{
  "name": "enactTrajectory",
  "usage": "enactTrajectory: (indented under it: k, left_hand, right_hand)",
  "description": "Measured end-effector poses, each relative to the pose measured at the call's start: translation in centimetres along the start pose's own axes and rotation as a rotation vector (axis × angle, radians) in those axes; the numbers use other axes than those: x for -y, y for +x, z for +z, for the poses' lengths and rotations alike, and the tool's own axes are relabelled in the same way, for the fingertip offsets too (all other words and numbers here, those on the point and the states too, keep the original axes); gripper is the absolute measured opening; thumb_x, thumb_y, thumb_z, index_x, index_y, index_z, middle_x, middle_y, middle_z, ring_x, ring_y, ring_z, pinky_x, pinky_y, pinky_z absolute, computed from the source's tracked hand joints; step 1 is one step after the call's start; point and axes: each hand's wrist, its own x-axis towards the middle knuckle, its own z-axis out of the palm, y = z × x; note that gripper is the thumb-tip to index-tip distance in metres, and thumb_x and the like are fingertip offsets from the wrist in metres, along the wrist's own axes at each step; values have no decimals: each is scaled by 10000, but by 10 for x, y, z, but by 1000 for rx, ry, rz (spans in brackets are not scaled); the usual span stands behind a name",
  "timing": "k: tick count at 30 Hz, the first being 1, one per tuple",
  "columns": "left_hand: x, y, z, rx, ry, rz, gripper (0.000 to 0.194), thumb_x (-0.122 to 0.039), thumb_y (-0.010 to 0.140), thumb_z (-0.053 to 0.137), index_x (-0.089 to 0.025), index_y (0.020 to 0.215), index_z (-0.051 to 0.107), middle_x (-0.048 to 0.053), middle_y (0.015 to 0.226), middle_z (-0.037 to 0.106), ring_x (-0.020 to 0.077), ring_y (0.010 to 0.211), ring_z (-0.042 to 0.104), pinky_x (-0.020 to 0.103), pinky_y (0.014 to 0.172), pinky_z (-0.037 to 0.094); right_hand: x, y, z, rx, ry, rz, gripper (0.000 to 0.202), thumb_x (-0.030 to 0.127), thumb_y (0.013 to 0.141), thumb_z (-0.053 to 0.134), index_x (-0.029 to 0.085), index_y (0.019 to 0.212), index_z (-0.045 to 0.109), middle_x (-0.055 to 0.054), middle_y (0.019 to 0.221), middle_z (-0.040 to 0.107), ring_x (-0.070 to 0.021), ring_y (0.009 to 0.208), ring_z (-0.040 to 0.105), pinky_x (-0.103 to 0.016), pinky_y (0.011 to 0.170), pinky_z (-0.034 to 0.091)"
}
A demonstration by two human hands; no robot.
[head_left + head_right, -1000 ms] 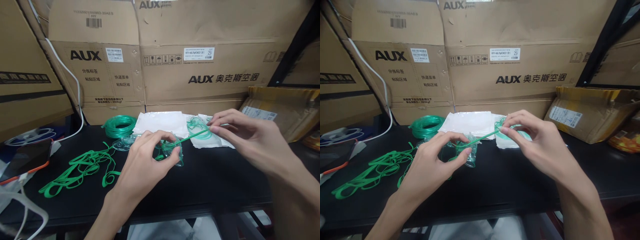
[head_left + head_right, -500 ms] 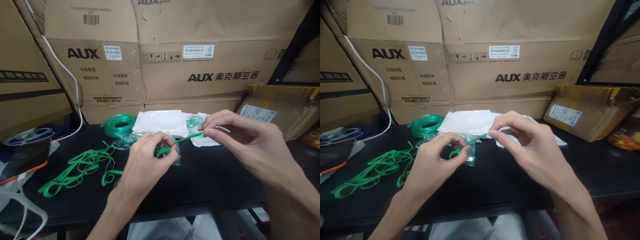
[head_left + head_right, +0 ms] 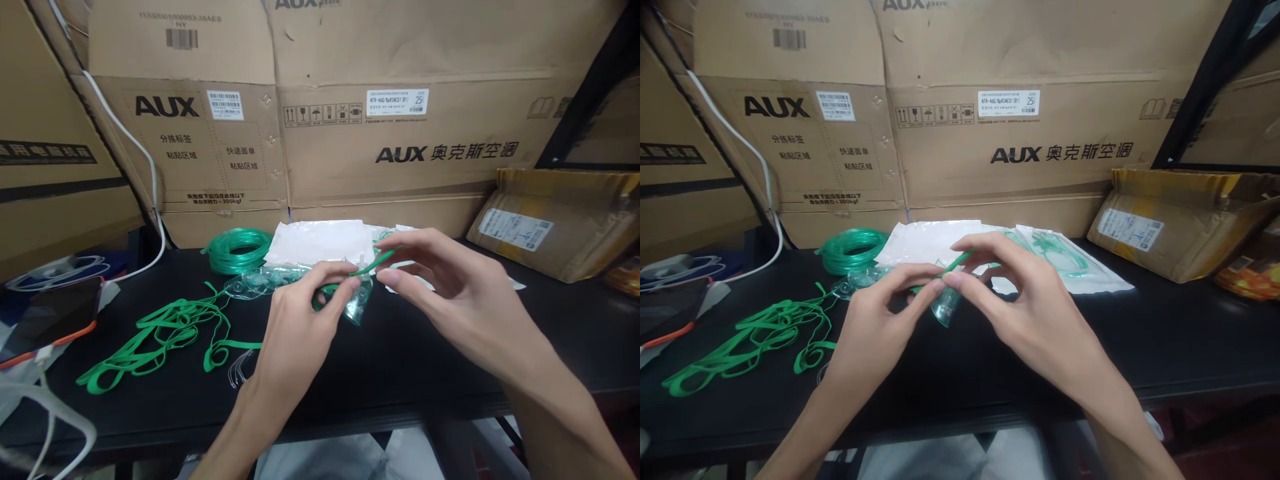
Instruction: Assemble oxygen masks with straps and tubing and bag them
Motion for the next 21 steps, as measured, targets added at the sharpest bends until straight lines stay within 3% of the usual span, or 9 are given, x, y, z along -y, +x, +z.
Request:
enactTrajectory:
  k: [5,9,16,21]
  left_hand:
    - [2,3,-2,-40,-286,-160,113,-359,960,754,-254,995,730,-32,1020,791,170,1048,735,239,911,513]
    - [0,3,0,-46,-470,-242,147,-339,977,735,-230,997,638,-4,934,816,180,1021,748,262,909,519]
    - [-3,4,1,77,-667,-249,181,-263,1005,688,-243,1131,560,7,1032,827,160,1060,749,263,978,522]
    - [-4,3,1,211,-679,-272,133,-208,1005,630,-235,1120,569,34,1069,814,181,1063,750,305,998,537]
  right_hand:
    - [-9,5,-1,-48,3,142,248,400,898,822,272,1035,659,17,991,704,-174,898,696,-288,798,583]
    - [-8,7,4,14,50,229,255,428,893,816,249,954,645,26,847,707,-168,758,704,-301,737,586]
    - [-7,6,16,37,190,308,282,317,825,883,262,1059,735,13,985,792,-203,1001,756,-269,882,608]
    - [-5,8,17,155,371,335,265,320,813,888,234,1013,739,-22,1088,794,-249,1112,741,-313,909,616]
